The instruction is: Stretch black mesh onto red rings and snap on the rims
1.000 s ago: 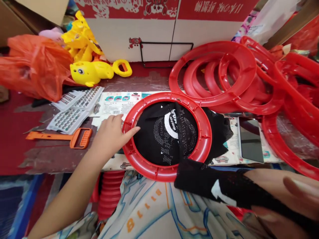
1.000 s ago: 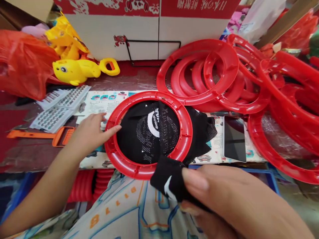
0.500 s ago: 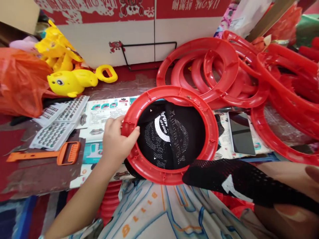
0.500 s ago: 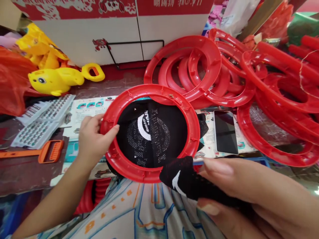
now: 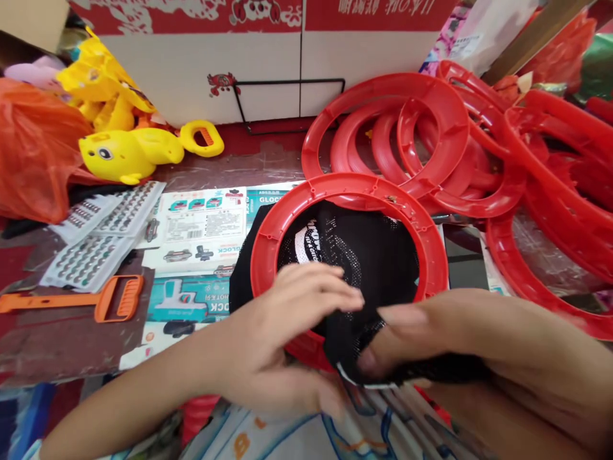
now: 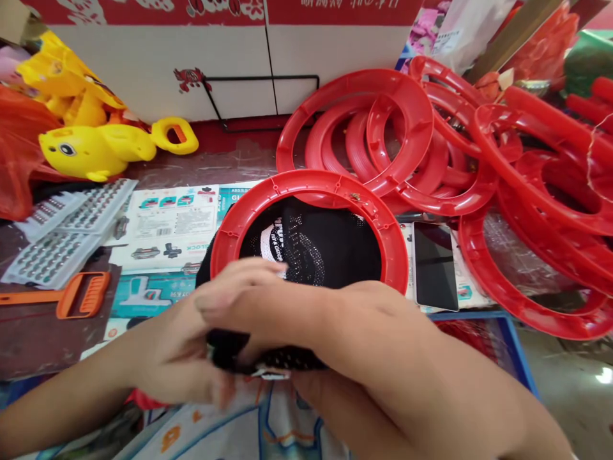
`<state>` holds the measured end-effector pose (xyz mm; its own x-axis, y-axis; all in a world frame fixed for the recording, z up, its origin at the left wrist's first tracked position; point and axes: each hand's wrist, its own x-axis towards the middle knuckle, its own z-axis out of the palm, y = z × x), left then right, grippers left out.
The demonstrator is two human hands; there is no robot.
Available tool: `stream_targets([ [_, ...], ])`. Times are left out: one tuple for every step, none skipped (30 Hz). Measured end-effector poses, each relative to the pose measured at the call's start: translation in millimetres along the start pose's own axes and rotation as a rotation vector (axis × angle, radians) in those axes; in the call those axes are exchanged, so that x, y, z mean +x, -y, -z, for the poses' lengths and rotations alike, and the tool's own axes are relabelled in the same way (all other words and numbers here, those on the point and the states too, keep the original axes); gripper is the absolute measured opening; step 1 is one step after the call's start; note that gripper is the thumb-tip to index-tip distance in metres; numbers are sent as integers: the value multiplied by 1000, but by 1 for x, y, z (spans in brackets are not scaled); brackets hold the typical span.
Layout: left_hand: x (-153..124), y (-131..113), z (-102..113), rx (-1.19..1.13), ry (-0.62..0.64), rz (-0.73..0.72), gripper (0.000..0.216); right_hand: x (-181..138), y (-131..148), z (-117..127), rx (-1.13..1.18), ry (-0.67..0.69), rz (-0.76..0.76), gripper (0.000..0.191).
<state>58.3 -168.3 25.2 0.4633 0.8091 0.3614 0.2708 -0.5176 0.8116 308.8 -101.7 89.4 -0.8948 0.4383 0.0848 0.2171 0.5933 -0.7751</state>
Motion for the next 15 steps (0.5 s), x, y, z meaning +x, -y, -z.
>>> stream_targets([
  [3, -6, 0, -112, 33, 2, 22, 10, 2, 1, 0, 16, 33, 62],
  [5, -10, 0, -203, 28, 37, 13, 17, 4, 0, -2, -18, 17, 64],
  [7, -12, 1, -276, -8, 111, 9, 23, 6, -2, 12, -69, -18, 62],
  [8, -13, 2, -342, -53, 205, 11, 27, 6, -4, 27, -144, -77, 55],
  [10, -12, 3, -404, -94, 302, 14, 30, 5, -7, 43, -222, -139, 44],
  [12, -10, 5, -455, -122, 393, 16, 34, 3, -9, 57, -285, -193, 32],
  [14, -7, 8, -483, -139, 462, 17, 38, -2, -10, 63, -329, -234, 19],
  [18, -4, 11, -479, -144, 508, 17, 43, -8, -10, 60, -359, -262, 9],
  [23, 0, 15, -432, -141, 542, 15, 49, -15, -9, 52, -368, -281, 6],
  [29, 4, 18, -338, -141, 571, 15, 56, -23, -8, 43, -363, -293, 10],
  [35, 9, 22, -210, -141, 589, 18, 63, -32, -6, 30, -360, -303, 12],
  [41, 14, 25, -59, -141, 594, 21, 70, -41, -5, 12, -358, -315, 13],
  [47, 20, 27, 102, -141, 584, 23, 76, -49, -4, -13, -355, -321, 13],
  [52, 26, 29, 261, -135, 553, 23, 83, -56, -3, -45, -352, -324, 12],
  [56, 32, 30, 411, -125, 500, 22, 88, -62, -3, -80, -349, -319, 12],
])
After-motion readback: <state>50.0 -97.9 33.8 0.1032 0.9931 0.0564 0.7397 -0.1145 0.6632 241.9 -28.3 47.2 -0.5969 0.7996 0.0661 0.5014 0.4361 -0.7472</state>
